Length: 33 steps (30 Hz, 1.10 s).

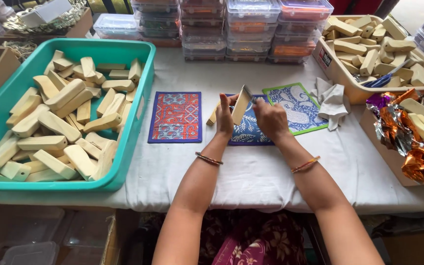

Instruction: Cleaning and smoothing wooden stamps using a small metal scraper.

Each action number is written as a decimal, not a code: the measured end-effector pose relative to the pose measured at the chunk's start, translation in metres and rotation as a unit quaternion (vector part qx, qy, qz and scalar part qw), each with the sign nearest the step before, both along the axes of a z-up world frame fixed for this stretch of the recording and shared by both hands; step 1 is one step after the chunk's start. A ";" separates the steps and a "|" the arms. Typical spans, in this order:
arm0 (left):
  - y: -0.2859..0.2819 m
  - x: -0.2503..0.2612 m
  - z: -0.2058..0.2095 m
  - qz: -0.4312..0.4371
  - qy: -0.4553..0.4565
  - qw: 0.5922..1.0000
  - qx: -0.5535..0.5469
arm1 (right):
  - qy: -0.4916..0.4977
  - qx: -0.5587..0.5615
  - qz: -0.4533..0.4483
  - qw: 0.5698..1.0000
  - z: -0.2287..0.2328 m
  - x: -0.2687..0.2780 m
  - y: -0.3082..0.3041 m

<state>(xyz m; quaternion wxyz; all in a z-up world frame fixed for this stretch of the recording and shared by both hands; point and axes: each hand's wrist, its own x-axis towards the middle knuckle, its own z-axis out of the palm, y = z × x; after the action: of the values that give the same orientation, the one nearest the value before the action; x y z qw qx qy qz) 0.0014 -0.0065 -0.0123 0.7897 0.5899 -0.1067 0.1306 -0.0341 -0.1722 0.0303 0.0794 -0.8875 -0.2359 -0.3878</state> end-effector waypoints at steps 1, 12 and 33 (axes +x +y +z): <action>0.002 0.002 0.002 0.002 -0.003 1.000 0.001 | -0.003 0.001 0.002 1.000 0.000 -0.004 0.004; 0.030 -0.015 0.029 0.224 -0.091 0.827 0.508 | 0.093 0.116 -0.072 0.986 -0.018 0.012 -0.024; 0.034 0.073 0.025 -0.147 0.194 0.963 -0.116 | 0.085 0.117 0.050 0.988 0.018 0.037 -0.001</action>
<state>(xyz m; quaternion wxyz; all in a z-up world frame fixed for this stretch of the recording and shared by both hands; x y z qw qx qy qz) 0.0740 0.0273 0.0131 0.8689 0.4859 -0.0210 -0.0922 0.0030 -0.1729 0.0483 0.2216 -0.8887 -0.2259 -0.3318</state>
